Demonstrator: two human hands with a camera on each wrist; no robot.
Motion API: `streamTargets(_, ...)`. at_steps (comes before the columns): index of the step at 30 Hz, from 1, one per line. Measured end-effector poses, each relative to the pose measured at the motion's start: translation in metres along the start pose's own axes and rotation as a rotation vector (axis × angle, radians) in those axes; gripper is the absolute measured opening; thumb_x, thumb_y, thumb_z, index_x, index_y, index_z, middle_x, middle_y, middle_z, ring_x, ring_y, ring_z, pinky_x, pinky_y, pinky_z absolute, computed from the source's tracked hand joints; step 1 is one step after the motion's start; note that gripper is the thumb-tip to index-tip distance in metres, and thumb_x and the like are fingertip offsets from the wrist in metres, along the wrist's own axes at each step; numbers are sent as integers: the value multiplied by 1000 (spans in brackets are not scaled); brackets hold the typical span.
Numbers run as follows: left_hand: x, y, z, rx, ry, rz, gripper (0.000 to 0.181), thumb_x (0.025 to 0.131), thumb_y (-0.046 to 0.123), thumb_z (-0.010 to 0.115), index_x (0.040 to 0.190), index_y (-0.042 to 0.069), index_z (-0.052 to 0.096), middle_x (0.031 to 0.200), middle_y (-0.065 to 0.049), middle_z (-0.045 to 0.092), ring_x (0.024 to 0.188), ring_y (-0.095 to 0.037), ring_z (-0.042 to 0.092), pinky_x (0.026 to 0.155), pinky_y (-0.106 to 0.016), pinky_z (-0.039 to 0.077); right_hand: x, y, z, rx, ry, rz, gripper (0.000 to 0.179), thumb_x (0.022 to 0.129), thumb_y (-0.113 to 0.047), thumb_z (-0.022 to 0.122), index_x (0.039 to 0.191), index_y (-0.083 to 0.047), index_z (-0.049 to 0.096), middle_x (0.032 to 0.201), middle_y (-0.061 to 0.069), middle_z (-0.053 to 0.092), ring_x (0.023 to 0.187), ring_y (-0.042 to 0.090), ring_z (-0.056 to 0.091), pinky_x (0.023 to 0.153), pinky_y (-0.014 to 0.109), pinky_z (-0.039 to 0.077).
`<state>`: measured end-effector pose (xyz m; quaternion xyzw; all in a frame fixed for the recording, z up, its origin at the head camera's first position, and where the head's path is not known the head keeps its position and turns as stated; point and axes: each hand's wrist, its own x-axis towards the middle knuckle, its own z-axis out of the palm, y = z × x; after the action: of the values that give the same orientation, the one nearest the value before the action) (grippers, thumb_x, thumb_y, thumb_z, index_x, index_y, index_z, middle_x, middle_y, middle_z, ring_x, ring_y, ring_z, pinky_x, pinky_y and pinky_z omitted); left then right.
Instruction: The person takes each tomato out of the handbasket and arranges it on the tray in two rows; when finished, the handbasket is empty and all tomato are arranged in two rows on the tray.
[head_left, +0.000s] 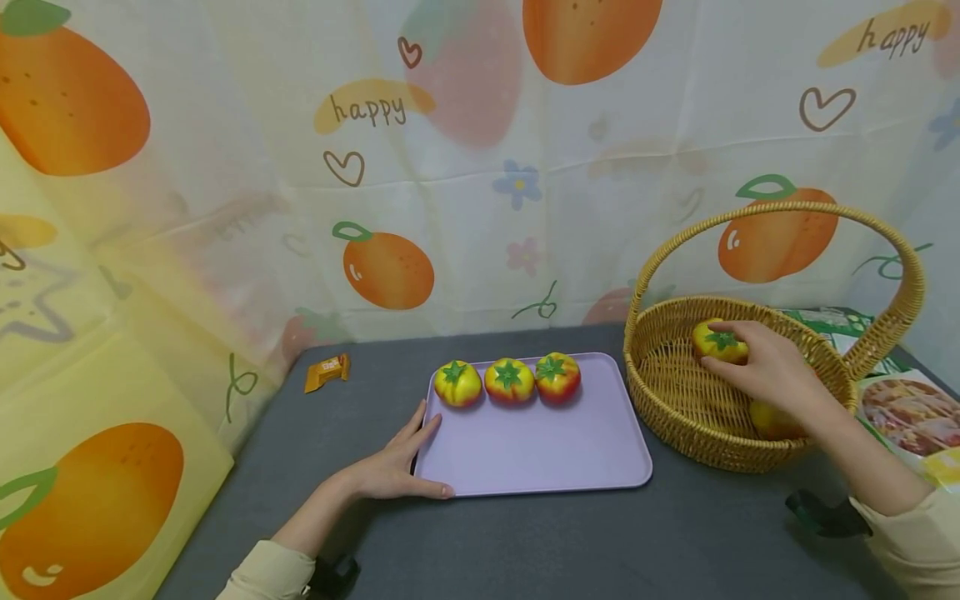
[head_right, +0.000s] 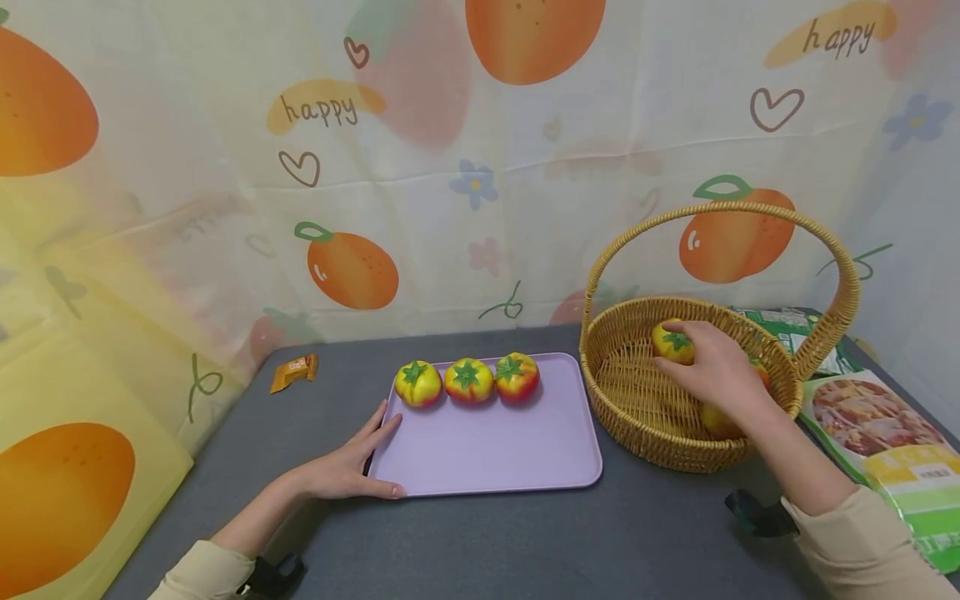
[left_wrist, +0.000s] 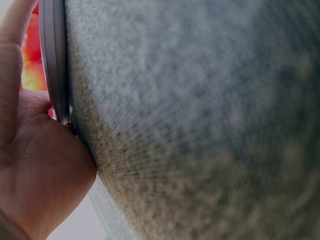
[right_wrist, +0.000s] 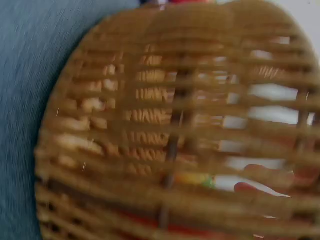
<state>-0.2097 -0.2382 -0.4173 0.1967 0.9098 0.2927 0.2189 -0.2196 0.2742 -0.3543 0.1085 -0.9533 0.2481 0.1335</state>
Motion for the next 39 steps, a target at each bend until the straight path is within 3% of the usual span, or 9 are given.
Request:
streamTargets(7,-1,0,0,4,3,9,112,77,56,76,158,15,10,162,-10,-17,147,-38,-2,109,-66,12,8,15,0,-33,-33,-15,56,89,-23,70,129,11,51,128,38,47,114,54,44,86,67,36)
streamTargets(11,-1,0,0,2,4,12,112,77,56,76,158,15,10,162,-11,-16,147,-38,-2,109,-66,12,14,20,2,-39,-64,-30,60,88,-21,71,131,14,49,131,39,43,118,56,39,91,68,33)
streamTargets(21,-2,0,1,-11,8,11,112,77,55,77,158,15,10,162,-11,-16,147,-37,-2,110,-65,13,27,31,3,-68,-166,-12,68,87,-21,72,137,14,41,134,40,36,121,58,33,94,70,29)
streamTargets(39,-1,0,0,-11,16,30,112,77,54,77,158,13,11,162,-12,-15,147,-37,-2,110,-63,14,37,42,7,-89,-237,-3,81,84,-15,74,142,18,28,135,43,32,119,58,34,90,67,34)
